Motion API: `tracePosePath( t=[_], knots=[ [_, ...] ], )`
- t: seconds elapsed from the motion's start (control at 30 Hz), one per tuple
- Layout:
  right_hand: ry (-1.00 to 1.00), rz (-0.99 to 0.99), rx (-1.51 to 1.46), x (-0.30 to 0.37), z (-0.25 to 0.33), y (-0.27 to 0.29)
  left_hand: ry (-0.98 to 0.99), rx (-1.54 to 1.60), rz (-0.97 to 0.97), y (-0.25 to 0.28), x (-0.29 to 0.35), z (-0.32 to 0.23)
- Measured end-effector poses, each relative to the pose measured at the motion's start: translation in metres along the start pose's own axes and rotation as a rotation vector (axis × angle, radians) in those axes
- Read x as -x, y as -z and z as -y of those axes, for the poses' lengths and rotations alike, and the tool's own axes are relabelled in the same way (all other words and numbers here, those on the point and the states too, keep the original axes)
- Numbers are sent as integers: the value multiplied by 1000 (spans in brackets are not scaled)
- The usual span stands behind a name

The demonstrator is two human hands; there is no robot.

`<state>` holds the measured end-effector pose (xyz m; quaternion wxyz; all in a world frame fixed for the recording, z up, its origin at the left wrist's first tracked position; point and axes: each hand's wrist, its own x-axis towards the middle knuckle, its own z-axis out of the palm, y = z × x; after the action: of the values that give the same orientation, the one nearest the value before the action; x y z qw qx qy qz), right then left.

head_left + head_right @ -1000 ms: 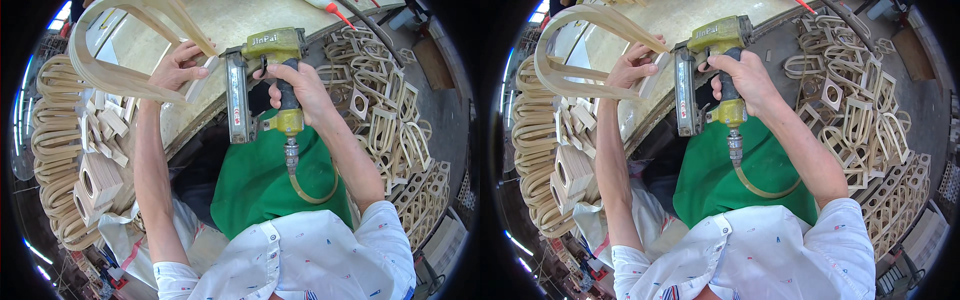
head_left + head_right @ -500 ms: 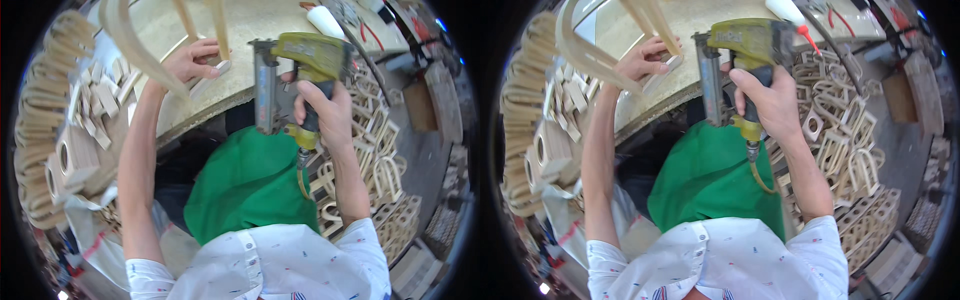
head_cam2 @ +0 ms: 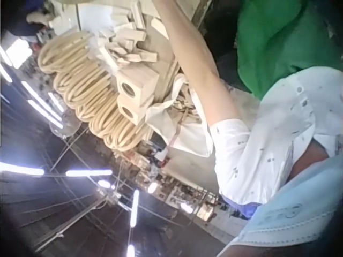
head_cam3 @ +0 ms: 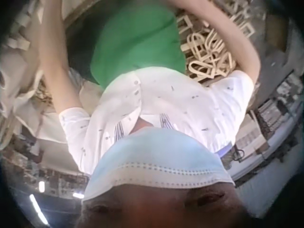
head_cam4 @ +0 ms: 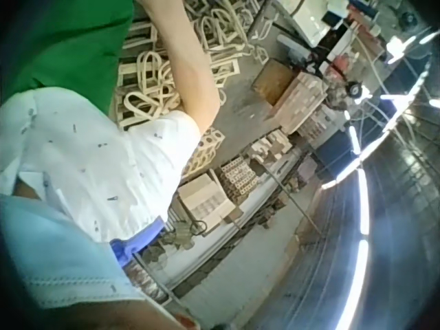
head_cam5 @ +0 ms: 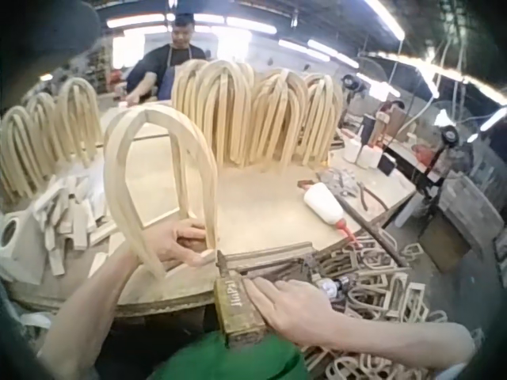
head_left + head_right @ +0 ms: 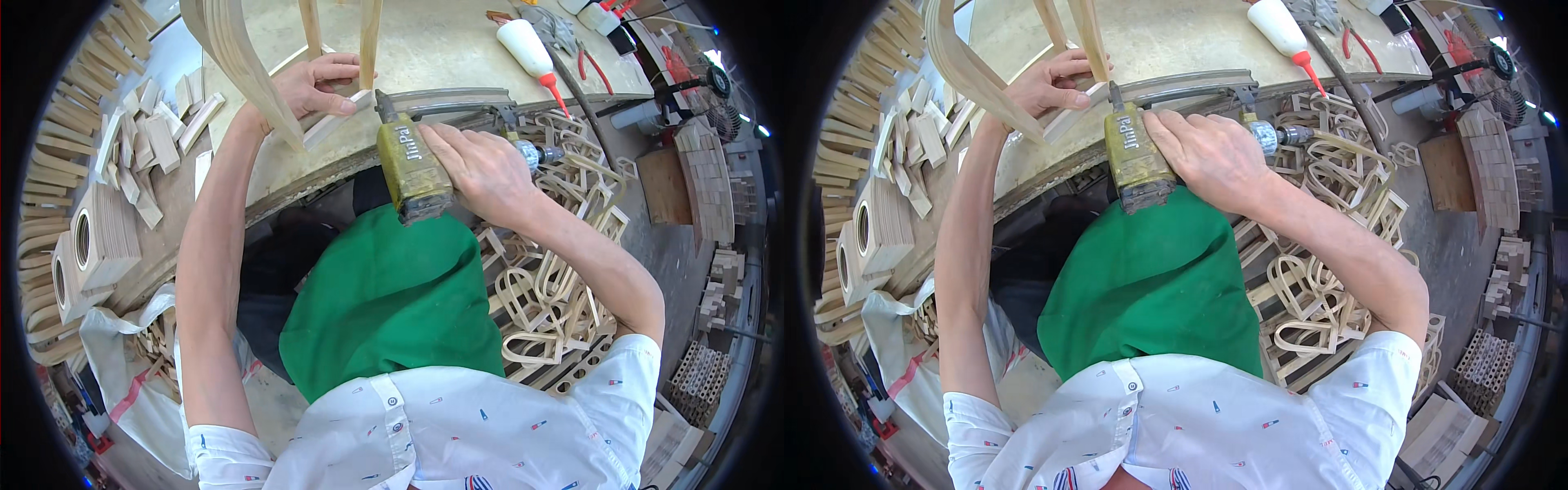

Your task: The person assembles small wooden frames by applying glue to the joints and securing them with a pneumatic nail gun. They use pliers to adjust the pieces and a sanding block to smooth the edges. The finished frames are placed on a nearby pallet.

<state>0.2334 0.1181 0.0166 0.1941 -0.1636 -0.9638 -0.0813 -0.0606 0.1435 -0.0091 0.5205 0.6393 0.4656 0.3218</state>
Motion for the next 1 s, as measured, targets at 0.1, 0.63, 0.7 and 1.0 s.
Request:
tracePosePath(
  t=[0.1,0.63,0.7,1.0],
  knots=[
    [21,-23,26,1,0,-10,-31,3,-17,1,-4,8],
    [26,-19,31,0,6,-16,-15,-3,15,2,-4,3],
    [22,12,23,2,9,-12,-34,-23,9,-1,-3,1],
    [25,16,59,0,12,-17,-57,-30,-14,-1,-2,5]
  ],
)
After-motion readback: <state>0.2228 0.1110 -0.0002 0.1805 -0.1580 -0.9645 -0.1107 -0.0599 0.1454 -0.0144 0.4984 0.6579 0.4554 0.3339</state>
